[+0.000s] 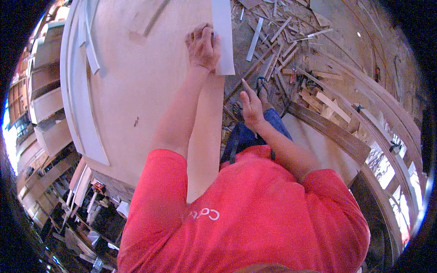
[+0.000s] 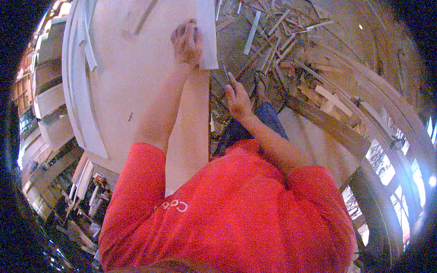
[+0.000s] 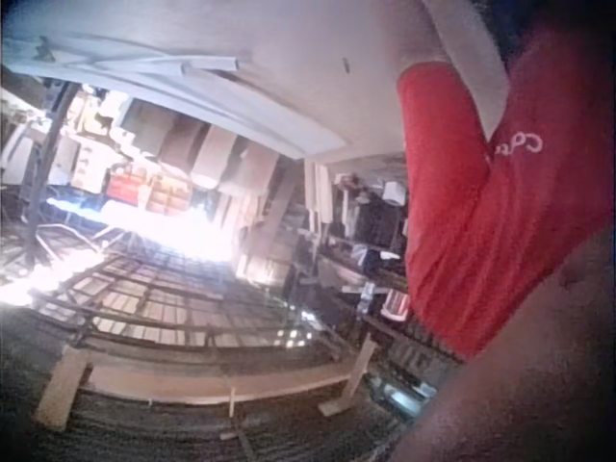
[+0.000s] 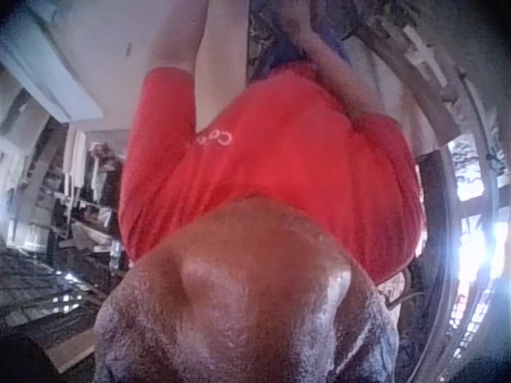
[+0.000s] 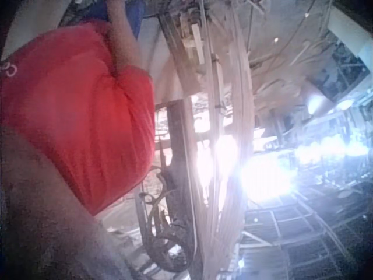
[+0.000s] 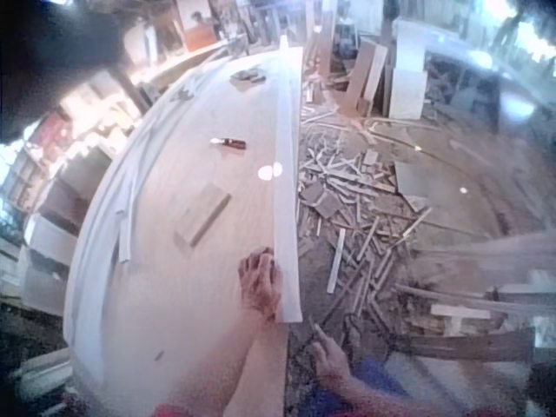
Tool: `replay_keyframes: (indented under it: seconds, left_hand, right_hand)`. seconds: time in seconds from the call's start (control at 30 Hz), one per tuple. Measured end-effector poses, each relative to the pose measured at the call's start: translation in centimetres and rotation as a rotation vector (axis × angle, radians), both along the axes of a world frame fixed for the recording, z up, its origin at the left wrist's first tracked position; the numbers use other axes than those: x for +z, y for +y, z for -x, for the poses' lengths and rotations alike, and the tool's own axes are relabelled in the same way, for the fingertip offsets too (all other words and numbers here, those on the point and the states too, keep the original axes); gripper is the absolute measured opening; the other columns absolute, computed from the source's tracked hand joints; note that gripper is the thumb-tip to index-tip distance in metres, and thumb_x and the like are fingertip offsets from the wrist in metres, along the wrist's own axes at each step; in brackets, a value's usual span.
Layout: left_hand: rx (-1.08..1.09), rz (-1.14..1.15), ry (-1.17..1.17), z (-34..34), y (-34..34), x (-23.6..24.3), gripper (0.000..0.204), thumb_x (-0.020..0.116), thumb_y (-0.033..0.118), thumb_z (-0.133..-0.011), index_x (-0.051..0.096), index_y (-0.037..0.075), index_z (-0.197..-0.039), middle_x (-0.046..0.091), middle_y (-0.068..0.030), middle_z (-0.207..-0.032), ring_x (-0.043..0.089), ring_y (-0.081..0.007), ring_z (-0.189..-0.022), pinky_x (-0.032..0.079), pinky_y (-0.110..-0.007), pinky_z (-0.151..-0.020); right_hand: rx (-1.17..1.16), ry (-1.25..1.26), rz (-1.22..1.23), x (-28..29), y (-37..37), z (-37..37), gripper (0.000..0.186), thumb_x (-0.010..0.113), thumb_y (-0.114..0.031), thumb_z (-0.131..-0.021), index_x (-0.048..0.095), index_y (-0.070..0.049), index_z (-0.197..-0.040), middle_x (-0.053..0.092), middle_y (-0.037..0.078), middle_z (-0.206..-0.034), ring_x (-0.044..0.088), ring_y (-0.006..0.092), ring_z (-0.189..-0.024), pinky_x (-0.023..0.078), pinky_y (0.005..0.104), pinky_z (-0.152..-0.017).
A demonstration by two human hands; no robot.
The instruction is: The person trims the edges of a large white wood veneer sheet on a workbench using a utility knife. They repeatedly align the knife along the edge, cut off excess strips, and remove the trimmed pieces by hand.
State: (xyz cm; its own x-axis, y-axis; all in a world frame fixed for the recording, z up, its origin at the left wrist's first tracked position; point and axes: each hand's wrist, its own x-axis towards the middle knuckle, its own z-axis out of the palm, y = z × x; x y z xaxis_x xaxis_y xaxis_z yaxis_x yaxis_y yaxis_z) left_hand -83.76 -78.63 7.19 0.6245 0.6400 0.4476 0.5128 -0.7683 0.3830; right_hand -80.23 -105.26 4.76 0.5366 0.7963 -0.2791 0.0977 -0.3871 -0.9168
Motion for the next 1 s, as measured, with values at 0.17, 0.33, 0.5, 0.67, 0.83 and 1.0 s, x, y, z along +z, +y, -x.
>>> replay_keyframes:
  seconds: [0.17, 0.33, 0.5, 0.67, 0.83, 1.0]
  left_hand:
    - [-0.006, 0.017, 0.011, -0.1, -0.1, 0.1, 0.025, 0.064, 0.029, -0.089, 0.059, 0.010, -0.105, 0.060, -0.0115, -0.125, 0.052, -0.0310, -0.122, 0.031, -0.052, -0.106]
    - [0.017, -0.011, 0.018, -0.1, 0.2, -0.8, 0.028, 0.065, 0.031, -0.089, 0.060, 0.008, -0.104, 0.061, -0.0121, -0.124, 0.052, -0.0314, -0.123, 0.031, -0.052, -0.106]
    - [-0.006, -0.024, 0.014, 0.0, 0.4, -0.8, 0.027, 0.065, 0.031, -0.089, 0.060, 0.008, -0.103, 0.060, -0.0123, -0.124, 0.052, -0.0327, -0.122, 0.031, -0.052, -0.106]
    - [-0.014, -0.048, 0.011, 0.2, 0.8, -1.2, 0.027, 0.064, 0.032, -0.090, 0.059, 0.008, -0.103, 0.059, -0.0120, -0.125, 0.052, -0.0337, -0.120, 0.032, -0.052, -0.105]
    - [-0.012, -0.045, 0.024, -0.1, 0.8, -0.8, 0.027, 0.064, 0.032, -0.090, 0.059, 0.009, -0.101, 0.060, -0.0120, -0.124, 0.052, -0.0331, -0.119, 0.034, -0.051, -0.103]
    - [0.001, -0.054, 0.014, -0.1, 0.6, -0.6, 0.026, 0.065, 0.032, -0.090, 0.060, 0.009, -0.101, 0.061, -0.0117, -0.124, 0.052, -0.0322, -0.121, 0.034, -0.052, -0.103]
  right_hand:
    - [-0.051, -0.077, -0.050, -0.1, 0.9, 1.7, 0.060, 0.051, -0.041, -0.104, 0.041, -0.011, -0.155, 0.061, 0.023, -0.120, 0.060, 0.0389, -0.114, 0.046, 0.0419, -0.101]
    - [-0.061, -0.133, -0.110, -0.1, 1.5, 2.5, 0.059, 0.051, -0.040, -0.105, 0.042, -0.007, -0.154, 0.060, 0.021, -0.119, 0.059, 0.0344, -0.109, 0.045, 0.0375, -0.099]
    - [-0.074, -0.125, -0.130, 0.3, 1.8, 3.1, 0.059, 0.050, -0.038, -0.106, 0.042, -0.003, -0.153, 0.060, 0.019, -0.114, 0.059, 0.0312, -0.103, 0.044, 0.0356, -0.096]
    - [-0.145, -0.115, -0.174, 0.0, 2.4, 3.6, 0.060, 0.056, -0.041, -0.102, 0.043, -0.014, -0.153, 0.060, 0.023, -0.107, 0.062, 0.0424, -0.098, 0.051, 0.0458, -0.086]
    - [-0.145, -0.126, -0.143, 0.3, 2.6, 3.8, 0.059, 0.052, -0.038, -0.105, 0.043, -0.006, -0.153, 0.055, 0.017, -0.098, 0.056, 0.0309, -0.088, 0.047, 0.0370, -0.084]
    - [-0.153, -0.098, -0.089, 0.9, 2.9, 3.9, 0.059, 0.051, -0.038, -0.105, 0.043, -0.005, -0.153, 0.058, 0.019, -0.103, 0.057, 0.0324, -0.092, 0.047, 0.0380, -0.087]
